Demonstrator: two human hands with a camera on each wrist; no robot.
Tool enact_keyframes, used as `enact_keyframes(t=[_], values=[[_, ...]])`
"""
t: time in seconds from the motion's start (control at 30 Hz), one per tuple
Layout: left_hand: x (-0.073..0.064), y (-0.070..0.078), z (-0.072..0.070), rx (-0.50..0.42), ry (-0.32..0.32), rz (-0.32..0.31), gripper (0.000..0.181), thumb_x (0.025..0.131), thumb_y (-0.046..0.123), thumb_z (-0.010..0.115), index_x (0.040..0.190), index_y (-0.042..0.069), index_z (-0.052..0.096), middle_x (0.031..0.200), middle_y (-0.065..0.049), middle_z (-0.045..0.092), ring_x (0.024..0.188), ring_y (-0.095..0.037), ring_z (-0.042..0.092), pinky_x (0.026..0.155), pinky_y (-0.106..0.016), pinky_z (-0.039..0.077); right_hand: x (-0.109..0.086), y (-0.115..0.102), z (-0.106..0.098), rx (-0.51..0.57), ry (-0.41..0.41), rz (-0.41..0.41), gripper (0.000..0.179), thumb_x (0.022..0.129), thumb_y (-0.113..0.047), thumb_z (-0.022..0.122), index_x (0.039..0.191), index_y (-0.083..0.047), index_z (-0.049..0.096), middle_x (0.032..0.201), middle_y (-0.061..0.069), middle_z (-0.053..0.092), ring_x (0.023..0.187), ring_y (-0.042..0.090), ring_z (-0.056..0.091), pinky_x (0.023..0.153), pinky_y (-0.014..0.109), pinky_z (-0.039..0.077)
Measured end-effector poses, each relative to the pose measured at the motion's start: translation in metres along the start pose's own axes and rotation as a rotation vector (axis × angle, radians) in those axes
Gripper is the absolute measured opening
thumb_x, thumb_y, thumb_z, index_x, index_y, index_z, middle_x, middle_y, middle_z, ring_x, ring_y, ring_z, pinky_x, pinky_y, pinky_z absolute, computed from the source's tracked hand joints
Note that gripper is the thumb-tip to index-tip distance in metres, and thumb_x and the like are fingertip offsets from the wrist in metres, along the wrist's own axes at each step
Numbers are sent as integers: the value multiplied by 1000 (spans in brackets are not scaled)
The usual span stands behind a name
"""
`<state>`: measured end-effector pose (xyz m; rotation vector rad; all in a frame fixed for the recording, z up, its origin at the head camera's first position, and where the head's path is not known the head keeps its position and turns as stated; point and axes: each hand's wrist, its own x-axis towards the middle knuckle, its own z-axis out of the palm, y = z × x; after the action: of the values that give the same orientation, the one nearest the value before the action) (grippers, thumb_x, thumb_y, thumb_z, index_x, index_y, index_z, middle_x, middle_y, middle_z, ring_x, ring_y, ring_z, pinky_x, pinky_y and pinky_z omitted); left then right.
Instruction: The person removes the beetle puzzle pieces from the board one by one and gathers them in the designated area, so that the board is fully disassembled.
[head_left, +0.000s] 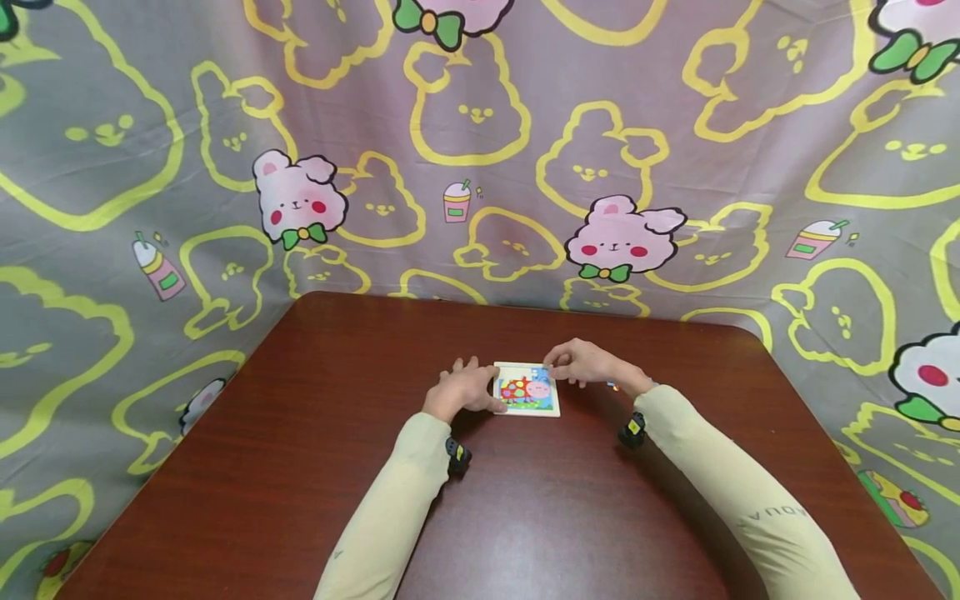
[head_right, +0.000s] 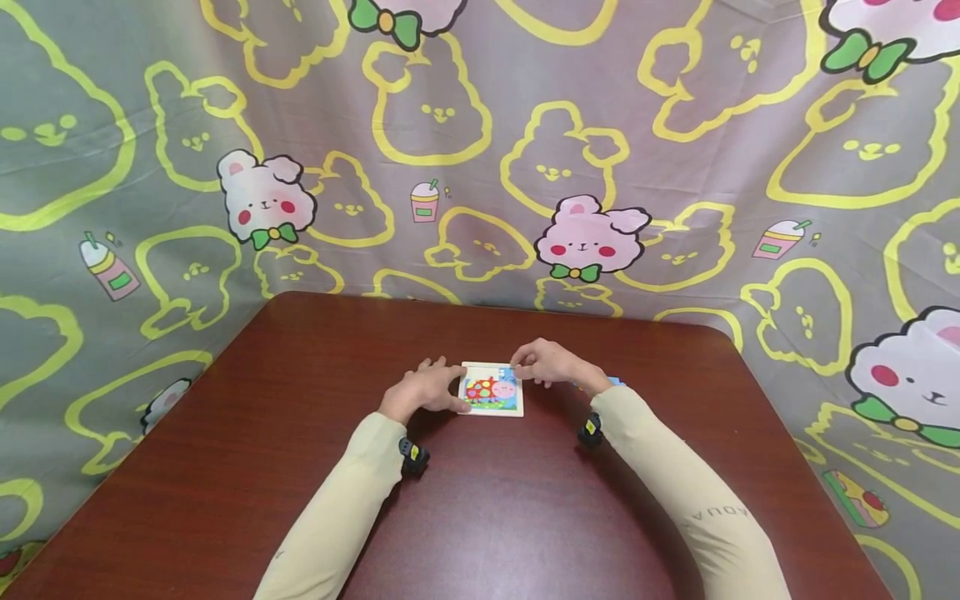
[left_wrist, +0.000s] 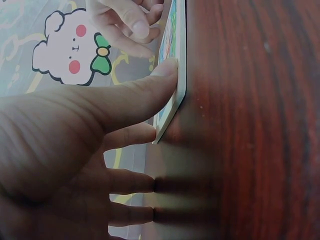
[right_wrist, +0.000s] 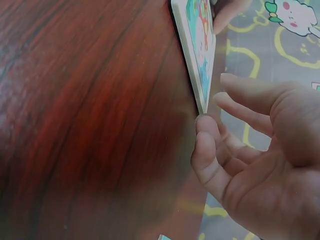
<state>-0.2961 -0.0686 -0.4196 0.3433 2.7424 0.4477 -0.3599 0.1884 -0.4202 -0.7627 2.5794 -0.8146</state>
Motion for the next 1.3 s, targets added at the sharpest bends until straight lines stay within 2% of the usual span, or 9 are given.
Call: enact_keyframes(t=[0.27,0.43,0.53,0.67,0.83,1.13,1.3], values=[[1,2,0,5,-4,-8,77,88,48,69,153,25,36,164,-17,16,151,-43,10,118,-62,19,3,0,1,-56,-62,45,35,92,-22,69,126,-11,67,81,4,62,59,17,53,50,29,49],[1,2,0,2,-6,-7,76,89,48,69,153,25,36,164,-17,16,151,-43,10,118,-62,18,6,-5,0,-95,-91,55,38,91,-21,71,127,-9,66,76,1,60,53,13,49,48,25,44],[1,1,0,9,-12,-8,75,89,48,68,153,24,36,164,-18,17,151,-44,10,118,-63,19,8,-7,1,-104,-93,40,39,90,-21,72,126,-6,67,73,1,61,52,12,51,47,24,45],[1,2,0,20,-18,-13,75,88,48,69,152,23,37,163,-18,19,150,-45,12,117,-63,20,10,-9,4,-118,-87,23,39,89,-21,74,123,-6,67,82,2,66,58,12,55,49,25,49],[3,2,0,6,-12,-17,76,88,47,70,152,24,37,163,-18,17,150,-45,11,118,-62,19,11,-10,6,-119,-76,68,37,88,-20,75,122,-10,64,96,7,64,59,14,53,52,25,47],[4,2,-1,1,-13,-10,76,87,48,70,152,23,38,163,-18,18,150,-45,11,117,-63,19,15,-14,8,-110,-86,90,34,90,-18,72,118,-6,57,96,9,60,63,16,55,57,25,48],[3,1,0,-6,-15,-7,76,88,48,70,152,23,38,163,-18,18,150,-45,11,117,-63,18,17,-15,8,-178,-53,66,33,88,-19,75,113,-8,57,99,8,58,79,17,54,65,26,46]])
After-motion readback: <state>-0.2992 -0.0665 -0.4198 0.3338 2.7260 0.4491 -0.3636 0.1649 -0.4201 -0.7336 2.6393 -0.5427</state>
